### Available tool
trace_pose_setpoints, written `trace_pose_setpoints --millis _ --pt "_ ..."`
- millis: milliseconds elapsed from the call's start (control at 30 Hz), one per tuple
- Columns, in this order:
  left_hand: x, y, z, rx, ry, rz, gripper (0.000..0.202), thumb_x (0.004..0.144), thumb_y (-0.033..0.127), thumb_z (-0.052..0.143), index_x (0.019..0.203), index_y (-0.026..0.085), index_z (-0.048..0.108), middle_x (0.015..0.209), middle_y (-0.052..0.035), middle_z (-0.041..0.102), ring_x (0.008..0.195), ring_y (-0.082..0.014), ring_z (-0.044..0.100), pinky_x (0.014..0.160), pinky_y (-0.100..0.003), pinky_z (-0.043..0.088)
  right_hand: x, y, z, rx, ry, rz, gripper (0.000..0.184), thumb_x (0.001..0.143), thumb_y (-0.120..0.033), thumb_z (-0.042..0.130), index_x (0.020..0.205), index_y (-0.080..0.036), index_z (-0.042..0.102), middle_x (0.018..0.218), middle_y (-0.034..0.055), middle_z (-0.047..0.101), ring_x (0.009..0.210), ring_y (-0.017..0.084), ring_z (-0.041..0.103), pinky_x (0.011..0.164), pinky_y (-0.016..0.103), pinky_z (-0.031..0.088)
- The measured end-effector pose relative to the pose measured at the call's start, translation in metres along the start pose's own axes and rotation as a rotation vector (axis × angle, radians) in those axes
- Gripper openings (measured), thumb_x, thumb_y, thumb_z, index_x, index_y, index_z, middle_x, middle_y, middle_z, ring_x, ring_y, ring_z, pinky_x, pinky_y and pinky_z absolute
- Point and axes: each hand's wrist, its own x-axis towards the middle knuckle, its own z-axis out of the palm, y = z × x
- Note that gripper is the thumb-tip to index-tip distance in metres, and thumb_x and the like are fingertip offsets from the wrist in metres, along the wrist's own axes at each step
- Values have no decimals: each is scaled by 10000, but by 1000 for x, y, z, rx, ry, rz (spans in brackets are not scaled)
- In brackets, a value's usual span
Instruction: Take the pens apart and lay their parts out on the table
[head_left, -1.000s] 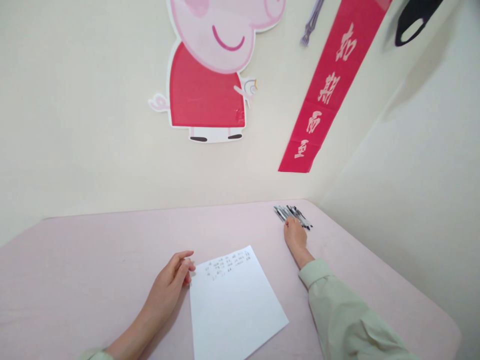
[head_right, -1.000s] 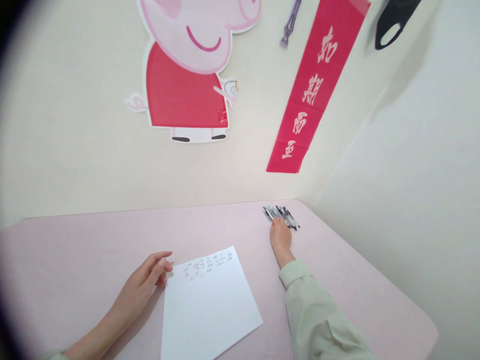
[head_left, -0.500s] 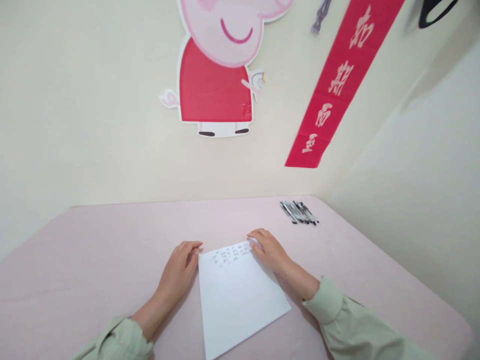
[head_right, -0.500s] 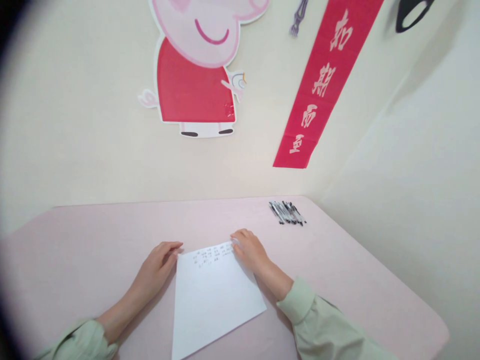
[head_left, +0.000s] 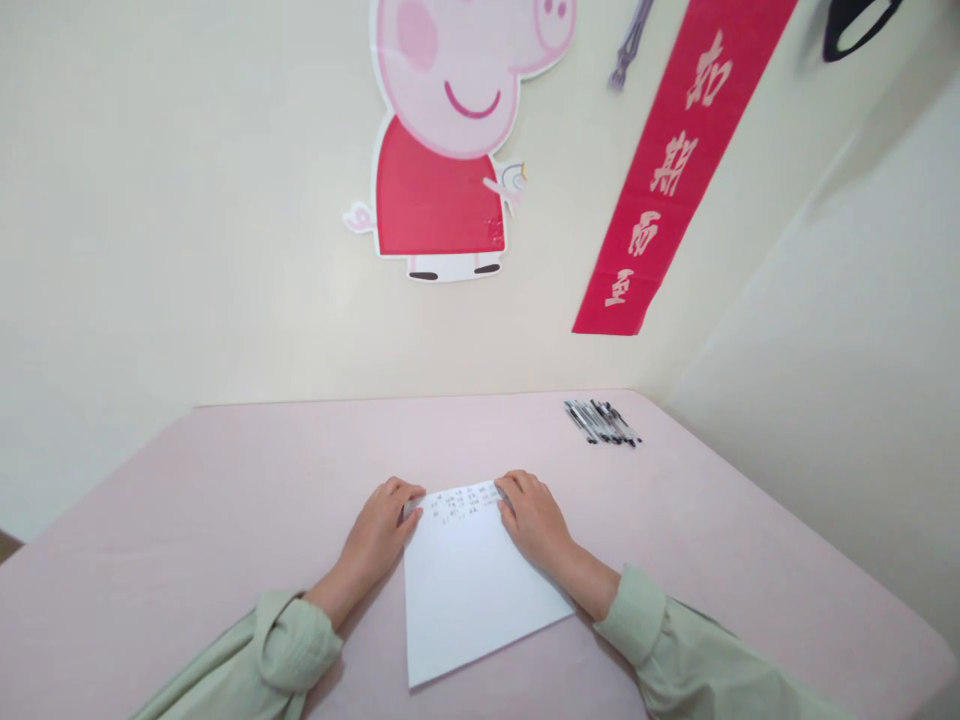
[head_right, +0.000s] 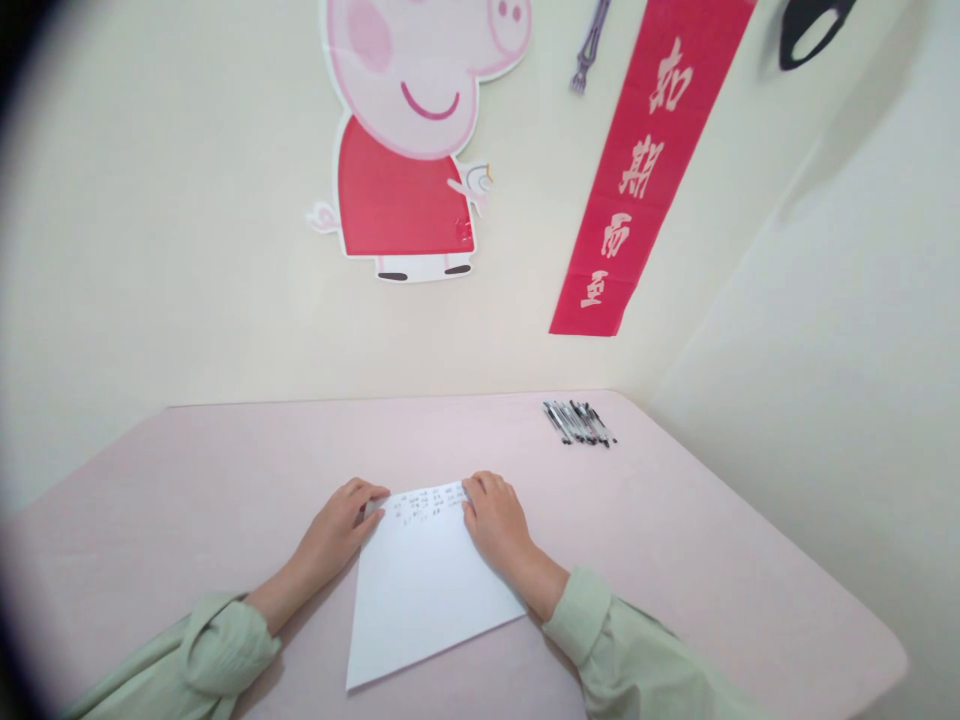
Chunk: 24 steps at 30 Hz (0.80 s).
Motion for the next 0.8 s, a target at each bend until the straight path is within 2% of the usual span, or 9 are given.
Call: trace_pose_setpoints --millis 100,267,467,667,733,800 --pt "-7 3 1 -35 8 -9 273 819 230 470 1028 202 642 934 -66 603 794 -201 585 784 -369 498 -12 -7 -2 2 -1 -10 280 875 -144 518 1141 -199 582 1140 104 589 1070 251 516 943 373 407" --pt "-15 6 0 -71 102 -1 320 752 133 430 976 197 649 893 -51 601 767 -187 588 741 -350 519 -25 -14 -6 65 -36 -44 285 860 -126 519 1126 -204 585 1139 85 586 1065 236 514 942 361 414" --pt "-15 0 -7 9 161 -58 311 730 129 419 927 205 647 819 -36 641 767 -194 608 754 -354 517 -20 -11 -12 77 -7 80 289 845 -102 512 1100 -196 610 1127 98 594 1061 242 522 927 365 413" --pt "-14 -12 -18 45 149 -95 306 743 193 411 934 195 650 817 -43 657 768 -207 625 760 -369 525 -24 -32 -11 125 -67 -45 258 835 -109 538 1052 -222 620 1104 52 611 1048 215 519 925 331 397" --pt "-15 -16 -18 27 149 -100 303 762 238 432 974 200 645 845 -44 667 783 -211 637 766 -371 534 -21 -28 -10 140 -55 -37 243 840 -131 543 1052 -225 616 1096 48 612 1040 211 524 921 323 400" --pt "-15 -21 -16 -9 168 -122 315 778 306 471 1027 202 633 897 -51 678 811 -216 650 775 -372 544 -12 -10 -11 138 -12 9 253 851 -157 538 1087 -218 605 1108 59 608 1041 213 530 920 321 407"
